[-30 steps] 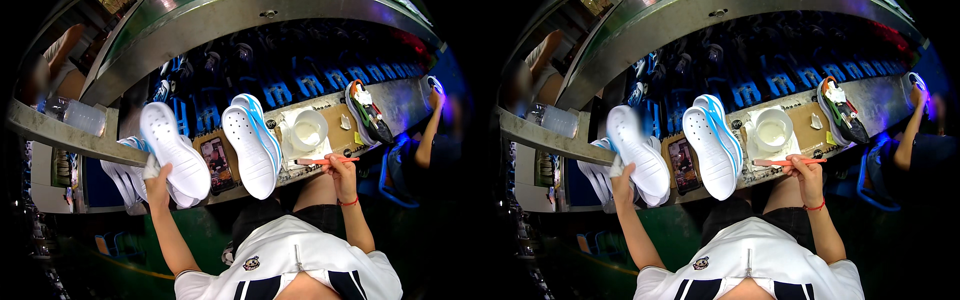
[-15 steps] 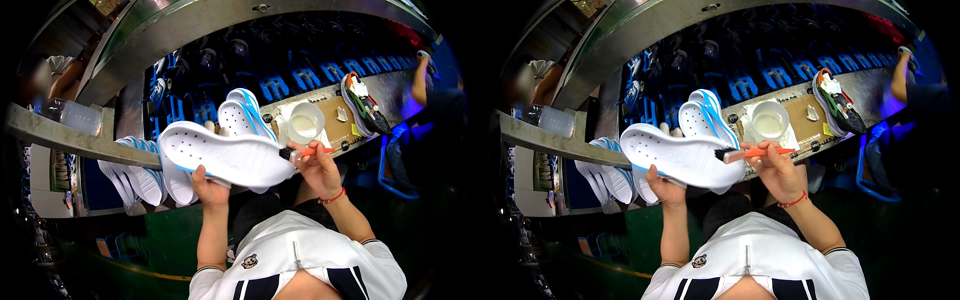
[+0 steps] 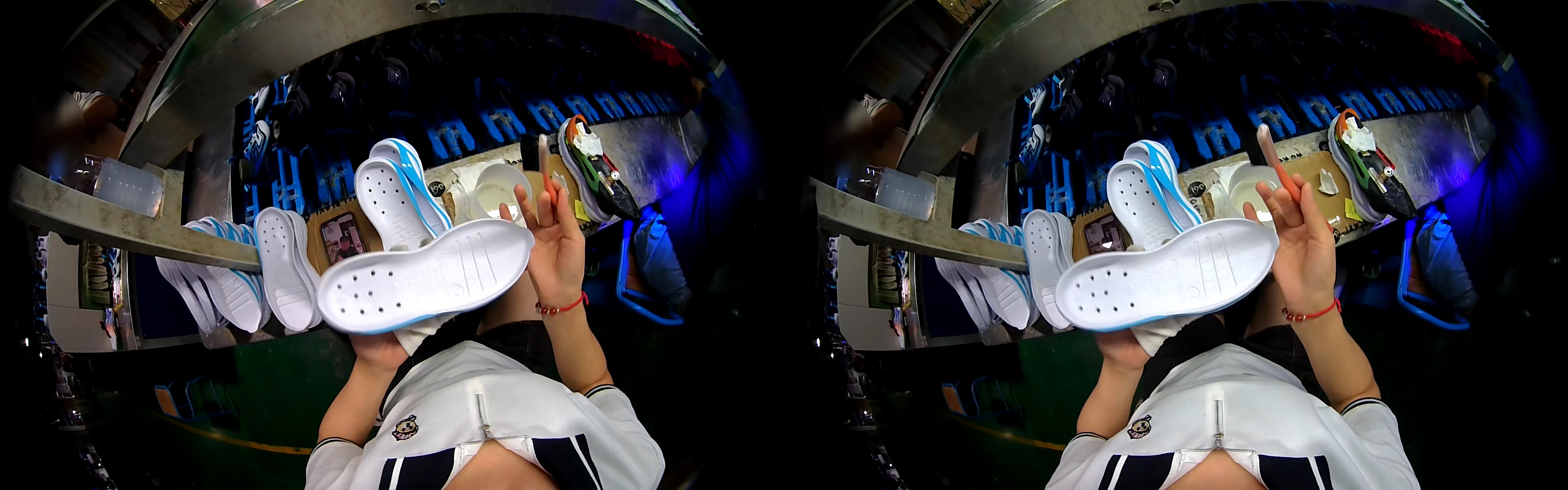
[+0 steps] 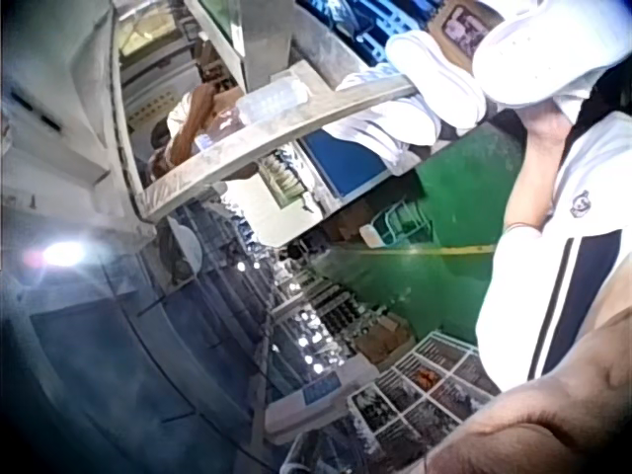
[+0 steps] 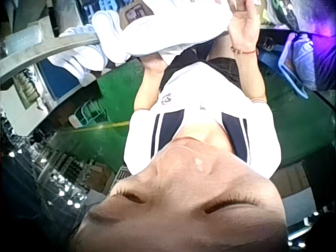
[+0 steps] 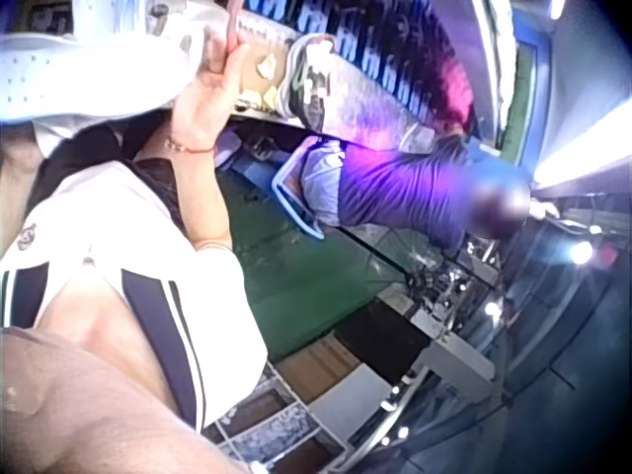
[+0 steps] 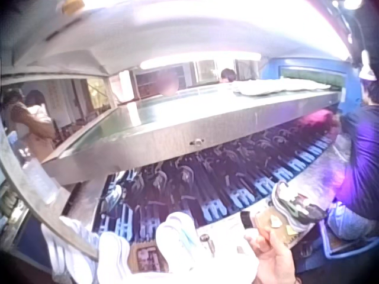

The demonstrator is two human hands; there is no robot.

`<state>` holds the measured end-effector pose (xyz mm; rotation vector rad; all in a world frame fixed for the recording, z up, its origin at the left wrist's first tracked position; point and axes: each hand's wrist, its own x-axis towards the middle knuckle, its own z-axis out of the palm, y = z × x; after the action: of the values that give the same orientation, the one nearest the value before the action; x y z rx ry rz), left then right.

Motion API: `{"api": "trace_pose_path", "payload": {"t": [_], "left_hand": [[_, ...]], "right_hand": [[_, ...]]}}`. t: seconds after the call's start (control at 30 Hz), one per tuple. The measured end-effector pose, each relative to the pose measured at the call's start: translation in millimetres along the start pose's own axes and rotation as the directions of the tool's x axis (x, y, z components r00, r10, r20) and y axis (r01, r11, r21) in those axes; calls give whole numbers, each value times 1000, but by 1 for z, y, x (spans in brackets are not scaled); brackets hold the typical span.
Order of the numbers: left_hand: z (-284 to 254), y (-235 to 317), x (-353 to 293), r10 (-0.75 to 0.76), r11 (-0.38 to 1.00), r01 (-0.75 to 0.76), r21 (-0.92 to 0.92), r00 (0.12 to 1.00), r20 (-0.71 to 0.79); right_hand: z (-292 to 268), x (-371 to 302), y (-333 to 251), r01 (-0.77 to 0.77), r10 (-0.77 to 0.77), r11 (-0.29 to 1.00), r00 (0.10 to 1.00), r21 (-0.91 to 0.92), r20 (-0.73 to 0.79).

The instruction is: The person applies a liquid adhesive to white shoe soles using a brush, dipping the brush into a small container and coating the inner surface of multiple soles before placing them on a conveyor belt.

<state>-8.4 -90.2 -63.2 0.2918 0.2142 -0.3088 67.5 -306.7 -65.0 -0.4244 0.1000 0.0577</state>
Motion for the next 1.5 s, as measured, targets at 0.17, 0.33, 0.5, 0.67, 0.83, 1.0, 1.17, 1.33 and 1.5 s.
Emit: {"api": "trace_pose_path", "payload": {"t": [0.17, 0.33, 0.5, 0.67, 0.83, 1.0, 1.17, 1.33, 1.5], "left_hand": [[-4, 14, -3, -328, 938, 335, -85, 941, 84], [-23, 21, -11, -188, 932, 281, -227, 914, 360], [-12, 41, -11, 34, 996, -40, 78, 996, 80], [1, 28, -4, 88, 953, -30, 301, 980, -180], [5, 30, 9, 22, 950, 41, 309, 980, -196], [11, 22, 19, -42, 949, 89, 303, 987, -157], [6, 13, 30, -97, 914, 151, 378, 983, -158], [7, 6, 36, -155, 890, 199, 409, 978, -139], [14, 2, 37, -126, 859, 193, 474, 977, -169]], "right_hand": [[10, 26, -1, -41, 51, 989, 997, -141, 64], [6, 45, -22, -27, 54, 961, 995, -276, 90], [-21, 61, -65, 206, -31, 311, 978, -928, 207], [-44, 68, -47, 166, -54, -154, 983, -974, 176], [-55, 73, -40, 183, -63, -242, 977, -953, 203], [-28, 61, -53, 247, -127, -58, 959, -967, 253], [-32, 64, -69, 223, -7, -53, 975, -973, 224], [-13, 57, -69, 330, -23, 267, 941, -905, 337], [2, 47, -50, 468, 69, 175, 872, -866, 485]]}}
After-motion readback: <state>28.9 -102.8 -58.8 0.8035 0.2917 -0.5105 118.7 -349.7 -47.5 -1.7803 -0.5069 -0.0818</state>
